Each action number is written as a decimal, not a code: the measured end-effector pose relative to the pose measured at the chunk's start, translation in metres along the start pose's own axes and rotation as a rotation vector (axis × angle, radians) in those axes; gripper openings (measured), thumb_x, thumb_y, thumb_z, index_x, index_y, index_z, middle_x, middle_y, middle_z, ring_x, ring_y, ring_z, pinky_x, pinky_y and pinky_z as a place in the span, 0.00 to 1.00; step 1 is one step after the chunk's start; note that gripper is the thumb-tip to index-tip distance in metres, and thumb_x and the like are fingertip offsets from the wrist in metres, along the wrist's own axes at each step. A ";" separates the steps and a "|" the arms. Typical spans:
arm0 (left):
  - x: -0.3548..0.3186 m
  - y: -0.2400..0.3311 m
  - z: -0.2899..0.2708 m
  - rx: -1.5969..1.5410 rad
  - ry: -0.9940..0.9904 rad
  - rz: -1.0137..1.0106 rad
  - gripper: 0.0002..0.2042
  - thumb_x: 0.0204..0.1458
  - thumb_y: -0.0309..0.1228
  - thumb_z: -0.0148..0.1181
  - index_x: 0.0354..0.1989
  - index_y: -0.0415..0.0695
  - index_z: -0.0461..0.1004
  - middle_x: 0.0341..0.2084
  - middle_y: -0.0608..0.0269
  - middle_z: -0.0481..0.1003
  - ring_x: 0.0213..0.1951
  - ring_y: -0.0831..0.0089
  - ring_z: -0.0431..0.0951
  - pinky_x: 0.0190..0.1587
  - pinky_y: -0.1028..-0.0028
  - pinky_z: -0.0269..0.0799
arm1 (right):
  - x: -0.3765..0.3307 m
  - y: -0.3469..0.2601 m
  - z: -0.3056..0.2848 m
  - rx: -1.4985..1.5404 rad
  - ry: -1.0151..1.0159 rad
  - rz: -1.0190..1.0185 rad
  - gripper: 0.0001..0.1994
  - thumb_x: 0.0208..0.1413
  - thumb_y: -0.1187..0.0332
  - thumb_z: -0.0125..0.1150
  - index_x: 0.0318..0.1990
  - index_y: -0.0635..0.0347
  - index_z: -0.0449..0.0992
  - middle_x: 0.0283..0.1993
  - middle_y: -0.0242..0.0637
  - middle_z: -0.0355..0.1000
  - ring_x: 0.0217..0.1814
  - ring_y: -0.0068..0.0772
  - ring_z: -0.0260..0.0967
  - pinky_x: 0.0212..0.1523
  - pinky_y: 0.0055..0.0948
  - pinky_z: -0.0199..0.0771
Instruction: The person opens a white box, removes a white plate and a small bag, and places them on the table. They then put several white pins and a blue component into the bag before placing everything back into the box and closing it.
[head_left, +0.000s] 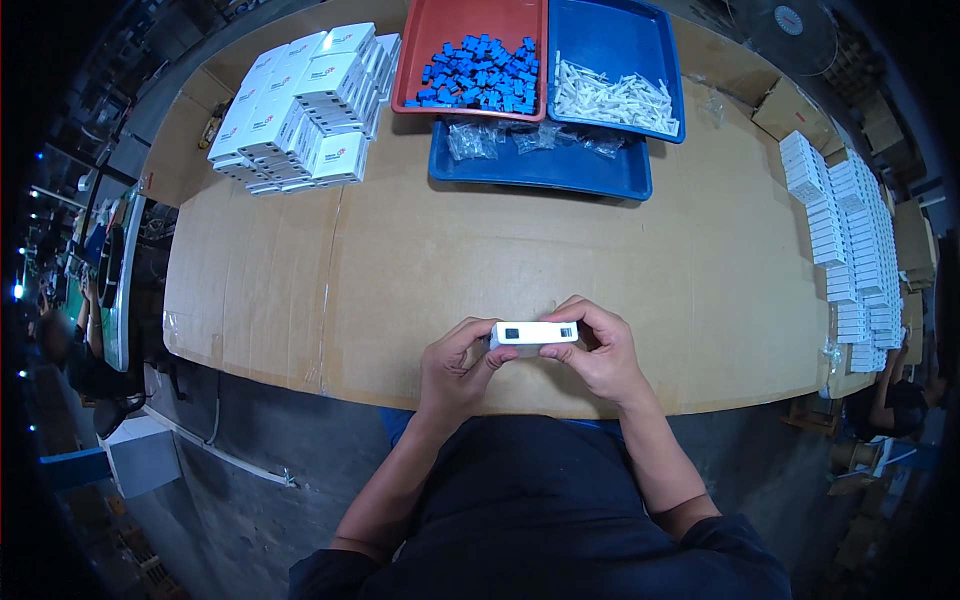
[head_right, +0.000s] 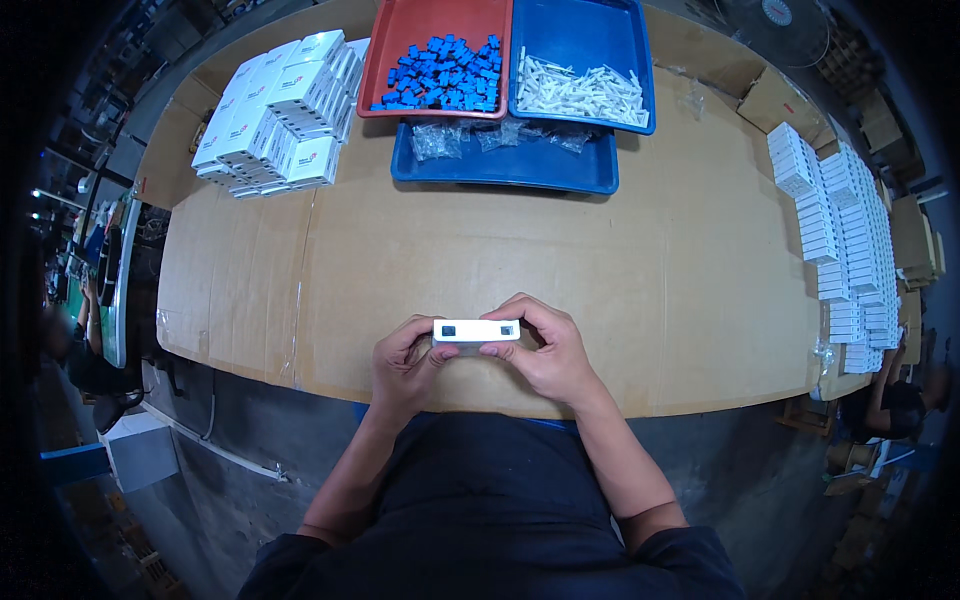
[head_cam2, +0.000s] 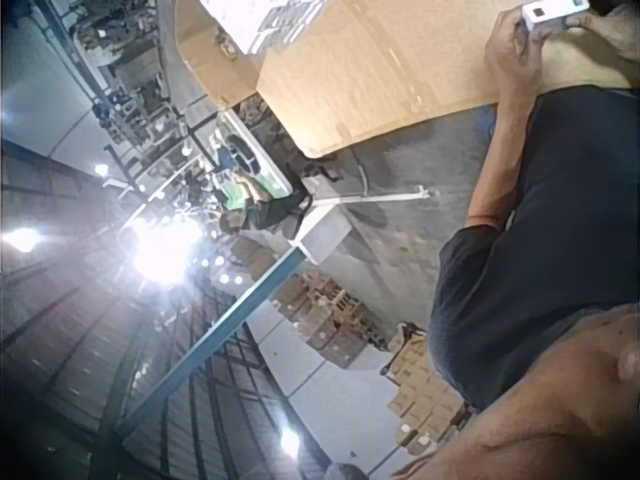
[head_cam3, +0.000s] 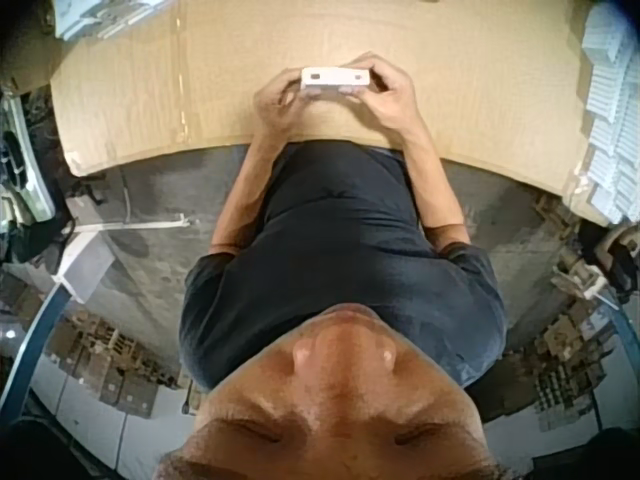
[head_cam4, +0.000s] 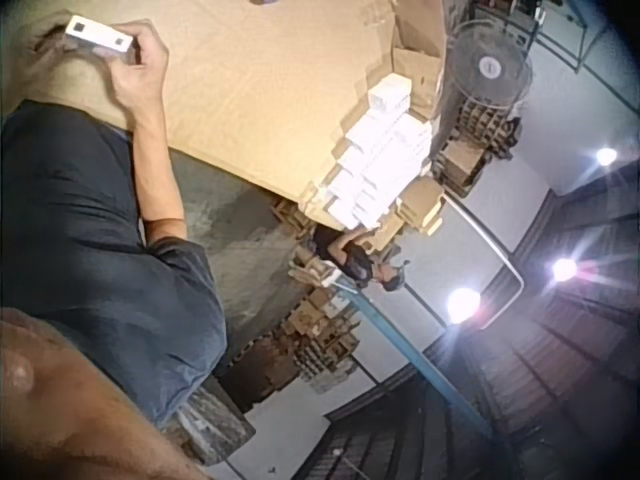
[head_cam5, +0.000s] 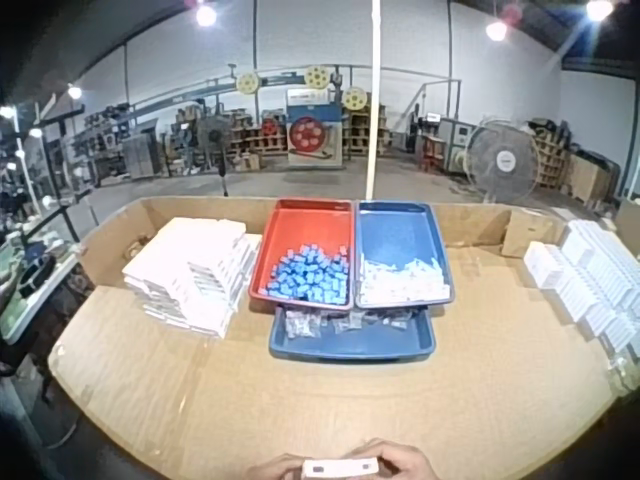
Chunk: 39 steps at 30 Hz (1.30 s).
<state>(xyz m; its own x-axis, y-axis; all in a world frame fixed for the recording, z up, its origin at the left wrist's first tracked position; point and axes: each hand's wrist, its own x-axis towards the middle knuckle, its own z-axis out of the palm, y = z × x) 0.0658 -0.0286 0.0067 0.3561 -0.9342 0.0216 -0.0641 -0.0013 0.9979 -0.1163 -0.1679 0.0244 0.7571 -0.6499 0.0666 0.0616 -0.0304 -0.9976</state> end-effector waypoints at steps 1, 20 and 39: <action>0.001 -0.002 0.000 0.003 -0.003 0.002 0.14 0.60 0.23 0.69 0.52 0.32 0.77 0.44 0.60 0.79 0.50 0.76 0.79 0.55 0.76 0.74 | 0.000 0.002 0.000 0.000 0.008 -0.013 0.14 0.55 0.74 0.75 0.48 0.63 0.81 0.44 0.35 0.79 0.48 0.28 0.76 0.53 0.29 0.75; -0.008 -0.040 0.031 -1.456 -0.437 -0.502 0.25 0.74 0.44 0.43 0.71 0.39 0.61 0.56 0.57 0.75 0.52 0.68 0.80 0.54 0.70 0.77 | 0.000 0.011 0.007 0.423 0.183 0.233 0.18 0.69 0.71 0.61 0.63 0.65 0.74 0.59 0.43 0.78 0.57 0.31 0.77 0.54 0.30 0.80; 0.032 0.000 0.084 0.086 -0.216 0.202 0.33 0.51 0.19 0.71 0.66 0.39 0.63 0.63 0.50 0.67 0.64 0.60 0.73 0.66 0.60 0.72 | -0.028 0.024 -0.074 0.055 0.341 -0.058 0.49 0.58 0.71 0.73 0.82 0.51 0.46 0.72 0.44 0.61 0.71 0.40 0.65 0.70 0.41 0.69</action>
<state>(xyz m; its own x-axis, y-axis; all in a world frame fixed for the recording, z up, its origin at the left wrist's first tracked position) -0.0007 -0.0885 0.0021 0.1227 -0.9727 0.1969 -0.1953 0.1708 0.9658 -0.1845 -0.2070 -0.0022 0.4912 -0.8648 0.1045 0.1402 -0.0399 -0.9893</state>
